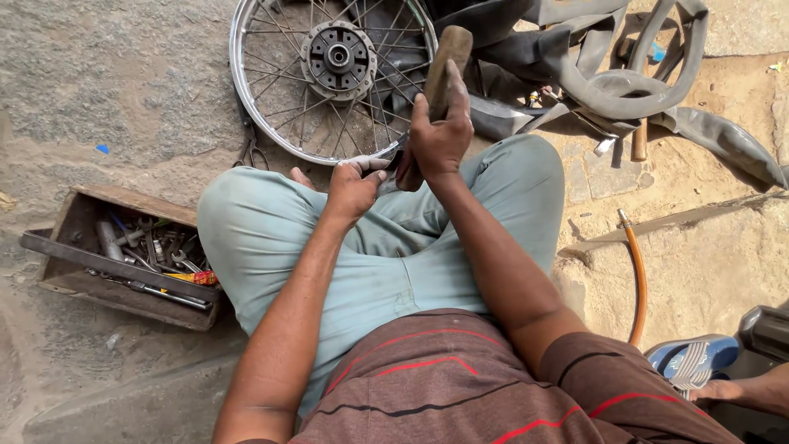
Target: Repairing a puncture on a bicycle inner tube by cleaning the area and applying a patch.
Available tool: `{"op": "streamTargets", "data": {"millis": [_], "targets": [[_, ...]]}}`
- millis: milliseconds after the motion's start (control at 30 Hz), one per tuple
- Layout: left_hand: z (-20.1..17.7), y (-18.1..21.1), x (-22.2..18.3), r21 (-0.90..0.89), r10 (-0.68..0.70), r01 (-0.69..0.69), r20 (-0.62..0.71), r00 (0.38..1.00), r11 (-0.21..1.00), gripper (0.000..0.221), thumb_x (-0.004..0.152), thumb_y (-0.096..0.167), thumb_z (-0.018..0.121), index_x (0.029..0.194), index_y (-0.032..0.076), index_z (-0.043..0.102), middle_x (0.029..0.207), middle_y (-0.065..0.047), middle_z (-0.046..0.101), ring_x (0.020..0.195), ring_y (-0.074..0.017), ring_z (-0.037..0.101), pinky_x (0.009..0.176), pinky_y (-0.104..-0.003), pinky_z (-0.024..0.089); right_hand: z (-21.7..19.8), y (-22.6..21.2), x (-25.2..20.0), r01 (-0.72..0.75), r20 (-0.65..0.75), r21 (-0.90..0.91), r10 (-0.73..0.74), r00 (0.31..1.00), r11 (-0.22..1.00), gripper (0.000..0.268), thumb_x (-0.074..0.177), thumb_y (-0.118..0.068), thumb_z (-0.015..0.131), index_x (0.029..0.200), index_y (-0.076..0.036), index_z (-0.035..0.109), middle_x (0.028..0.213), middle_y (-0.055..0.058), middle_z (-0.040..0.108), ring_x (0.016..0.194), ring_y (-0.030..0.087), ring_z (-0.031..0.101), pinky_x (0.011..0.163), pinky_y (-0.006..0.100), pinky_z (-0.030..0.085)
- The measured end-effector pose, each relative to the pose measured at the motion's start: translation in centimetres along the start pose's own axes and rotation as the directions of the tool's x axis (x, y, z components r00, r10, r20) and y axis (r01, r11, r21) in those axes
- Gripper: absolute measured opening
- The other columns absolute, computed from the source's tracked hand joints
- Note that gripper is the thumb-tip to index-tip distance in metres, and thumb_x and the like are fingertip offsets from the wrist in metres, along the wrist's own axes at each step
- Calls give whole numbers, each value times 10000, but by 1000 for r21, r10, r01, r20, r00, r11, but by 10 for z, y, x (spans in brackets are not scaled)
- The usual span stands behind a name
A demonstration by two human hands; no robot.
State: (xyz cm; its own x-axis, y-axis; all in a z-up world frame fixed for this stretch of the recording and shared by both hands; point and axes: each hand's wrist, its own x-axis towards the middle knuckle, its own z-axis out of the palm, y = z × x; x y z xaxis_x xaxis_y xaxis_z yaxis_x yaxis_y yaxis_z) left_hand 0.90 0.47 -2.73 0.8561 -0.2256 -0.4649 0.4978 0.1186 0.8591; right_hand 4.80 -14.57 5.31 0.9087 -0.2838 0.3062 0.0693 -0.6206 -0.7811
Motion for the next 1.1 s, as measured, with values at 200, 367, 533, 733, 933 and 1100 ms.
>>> {"op": "streamTargets", "data": {"millis": [200, 367, 533, 733, 933, 1100], "targets": [[0, 3, -3, -49, 25, -24, 28, 999, 999, 207, 951, -15, 641, 1124, -41, 751, 847, 8, 704, 666, -23, 559, 580, -200, 455, -15, -29, -29, 14, 242, -94, 9, 970, 995, 644, 863, -185, 765, 1469, -133, 556, 1370, 217, 639, 1216, 350, 672, 1032, 410, 551], [-3, 5, -4, 162, 194, -193, 13, 981, 968, 224, 958, -12, 631, 1161, -47, 717, 921, -1, 735, 769, -21, 608, 678, -193, 515, 3, -8, 5, -45, 101, -21, 47, 994, 999, 627, 905, -172, 719, 1497, -133, 516, 1391, 187, 657, 1230, 327, 681, 1045, 377, 562], [-2, 28, -12, -39, 208, -209, -22, 978, 977, 224, 985, -14, 603, 1177, -31, 715, 1017, -6, 753, 856, -37, 638, 794, -200, 520, -27, -15, -37, 105, 163, 10, -105, 981, 994, 614, 898, -151, 759, 1473, -113, 547, 1382, 217, 657, 1297, 366, 661, 1096, 410, 527], [0, -6, 1, -18, 46, -46, 37, 998, 999, 197, 983, -17, 630, 1135, -57, 748, 867, -33, 675, 672, -80, 503, 580, -257, 420, 6, 6, 11, 49, 48, 5, -49, 998, 999, 620, 904, -153, 759, 1480, -148, 530, 1377, 195, 673, 1255, 344, 685, 1078, 394, 551], [-3, 15, -4, -315, 21, 9, 93, 995, 949, 240, 961, -23, 627, 1186, -26, 711, 970, -18, 728, 774, -56, 626, 686, -209, 514, -25, -23, -31, 142, 122, 6, -142, 982, 990, 623, 905, -168, 781, 1479, -140, 540, 1369, 209, 668, 1294, 365, 664, 1098, 422, 540], [5, 8, -8, -183, 67, -44, 117, 991, 982, 287, 974, -16, 607, 1243, -37, 706, 1002, -9, 725, 777, -41, 584, 681, -209, 484, -2, -2, -5, 72, 130, 27, -75, 989, 997, 627, 884, -150, 789, 1465, -134, 555, 1355, 201, 678, 1259, 339, 681, 1069, 411, 548]]}}
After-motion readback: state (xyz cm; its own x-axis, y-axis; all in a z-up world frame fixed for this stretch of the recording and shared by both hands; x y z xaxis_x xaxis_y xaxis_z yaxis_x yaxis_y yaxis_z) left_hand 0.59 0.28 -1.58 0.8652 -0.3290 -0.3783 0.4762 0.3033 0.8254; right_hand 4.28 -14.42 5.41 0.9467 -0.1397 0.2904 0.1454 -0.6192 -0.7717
